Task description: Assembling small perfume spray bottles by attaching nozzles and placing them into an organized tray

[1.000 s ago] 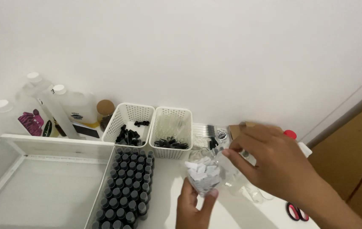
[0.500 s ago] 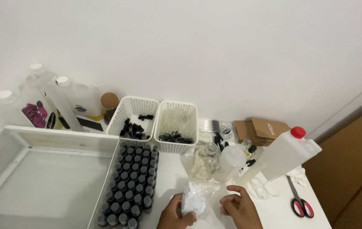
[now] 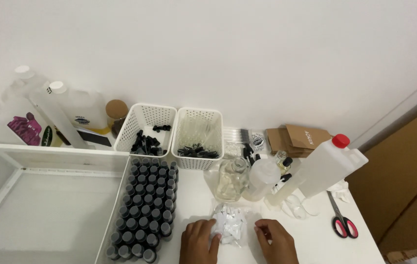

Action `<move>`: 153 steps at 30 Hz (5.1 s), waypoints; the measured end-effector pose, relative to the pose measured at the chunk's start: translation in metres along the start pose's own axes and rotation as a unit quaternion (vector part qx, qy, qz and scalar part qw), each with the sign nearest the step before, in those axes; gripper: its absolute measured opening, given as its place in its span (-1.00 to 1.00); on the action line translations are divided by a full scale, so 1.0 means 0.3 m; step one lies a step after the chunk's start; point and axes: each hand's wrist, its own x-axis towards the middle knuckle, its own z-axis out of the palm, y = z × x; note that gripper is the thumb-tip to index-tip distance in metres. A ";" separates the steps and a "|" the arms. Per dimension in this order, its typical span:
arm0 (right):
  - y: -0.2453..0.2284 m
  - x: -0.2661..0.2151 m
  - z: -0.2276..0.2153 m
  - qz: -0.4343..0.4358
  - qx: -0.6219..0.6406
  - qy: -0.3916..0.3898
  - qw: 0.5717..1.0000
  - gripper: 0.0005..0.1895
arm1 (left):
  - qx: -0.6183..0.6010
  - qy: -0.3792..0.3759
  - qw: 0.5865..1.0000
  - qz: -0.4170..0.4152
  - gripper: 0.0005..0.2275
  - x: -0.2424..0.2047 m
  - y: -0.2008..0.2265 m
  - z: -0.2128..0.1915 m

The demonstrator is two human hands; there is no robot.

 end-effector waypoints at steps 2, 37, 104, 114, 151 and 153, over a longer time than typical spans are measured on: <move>0.023 0.019 0.010 0.034 -0.025 -0.040 0.998 -0.85 | 0.025 0.008 1.000 -0.004 -0.64 0.000 -0.018 0.017; -0.212 0.108 -0.031 0.118 0.009 -0.251 0.961 -0.49 | -0.002 0.051 0.994 0.100 -0.62 -0.027 0.042 -0.018; -0.153 -0.047 0.068 -0.124 -0.217 -0.136 0.959 -0.67 | -0.024 -0.025 0.997 0.072 -0.56 -0.080 0.182 -0.143; -0.181 -0.037 0.152 -0.096 -0.233 -0.045 0.967 -0.70 | 0.061 -0.029 0.993 0.092 -0.66 -0.129 0.161 -0.068; -0.433 -0.083 -0.025 0.070 -0.046 -0.052 0.995 -0.80 | 0.230 0.330 0.915 0.032 -0.66 -0.135 0.196 -0.328; -0.417 -0.095 -0.014 0.001 -0.034 -0.017 0.999 -0.80 | 0.283 0.278 0.918 -0.003 -0.61 -0.133 0.165 -0.316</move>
